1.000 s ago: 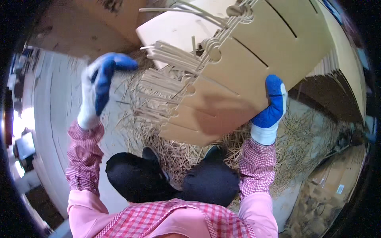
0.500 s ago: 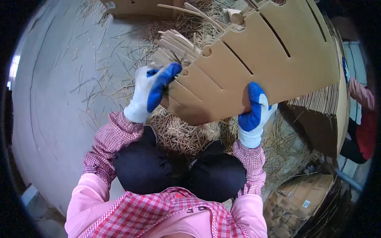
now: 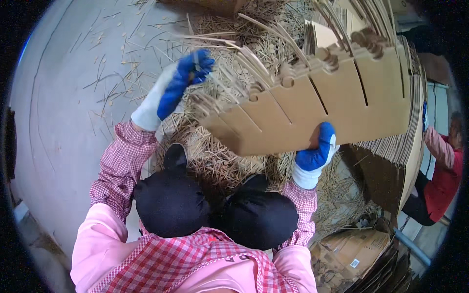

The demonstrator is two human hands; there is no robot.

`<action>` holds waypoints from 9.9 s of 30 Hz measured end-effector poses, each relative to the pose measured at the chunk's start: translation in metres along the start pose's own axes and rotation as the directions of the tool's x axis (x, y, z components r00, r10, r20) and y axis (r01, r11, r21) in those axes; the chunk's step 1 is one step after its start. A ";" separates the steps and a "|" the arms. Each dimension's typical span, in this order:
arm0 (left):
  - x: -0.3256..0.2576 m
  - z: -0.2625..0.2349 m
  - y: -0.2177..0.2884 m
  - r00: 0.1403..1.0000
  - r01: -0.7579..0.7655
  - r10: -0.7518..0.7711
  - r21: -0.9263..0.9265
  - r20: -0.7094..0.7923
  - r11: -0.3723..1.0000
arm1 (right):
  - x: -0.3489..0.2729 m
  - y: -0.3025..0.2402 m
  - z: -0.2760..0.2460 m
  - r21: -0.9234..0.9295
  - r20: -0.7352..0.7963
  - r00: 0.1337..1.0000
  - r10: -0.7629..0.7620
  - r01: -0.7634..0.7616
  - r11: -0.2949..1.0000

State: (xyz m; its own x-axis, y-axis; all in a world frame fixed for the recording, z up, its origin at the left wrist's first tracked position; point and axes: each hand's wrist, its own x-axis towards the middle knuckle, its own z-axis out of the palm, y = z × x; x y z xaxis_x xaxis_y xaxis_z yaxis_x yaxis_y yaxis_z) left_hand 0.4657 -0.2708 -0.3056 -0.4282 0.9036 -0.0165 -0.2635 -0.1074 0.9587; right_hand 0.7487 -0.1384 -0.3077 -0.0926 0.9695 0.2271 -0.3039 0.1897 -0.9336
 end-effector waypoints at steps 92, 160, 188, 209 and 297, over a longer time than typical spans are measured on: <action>0.004 -0.017 0.016 0.979 0.086 -0.143 0.342 0.144 0.936 | 0.031 -0.019 -0.043 0.713 0.256 0.965 0.057 -0.228 0.663; -0.004 0.062 0.002 0.880 -0.370 0.089 0.554 0.467 0.746 | 0.018 -0.019 -0.021 0.145 -0.173 0.984 -0.047 0.072 0.987; 0.021 0.089 -0.014 0.987 -0.001 0.012 -0.065 0.160 0.998 | 0.017 -0.014 0.000 0.336 -0.088 0.987 0.132 -0.096 0.937; 0.072 0.100 -0.013 0.930 -0.019 -0.089 -0.289 -0.357 0.957 | -0.020 0.019 0.005 -0.270 0.335 0.941 -0.037 0.134 0.953; 0.068 0.054 0.041 0.893 -0.116 -0.016 0.265 0.450 0.957 | -0.001 0.042 -0.021 -0.239 0.440 0.897 0.053 0.060 0.969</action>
State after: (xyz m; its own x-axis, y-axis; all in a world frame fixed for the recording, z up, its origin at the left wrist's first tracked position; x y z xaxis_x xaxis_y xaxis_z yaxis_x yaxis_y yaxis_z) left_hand 0.4724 -0.1912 -0.2525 0.0115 0.9952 0.0974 0.0268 -0.0977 0.9949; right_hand 0.7561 -0.1278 -0.3535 -0.5160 0.8111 0.2755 -0.0732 0.2787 -0.9576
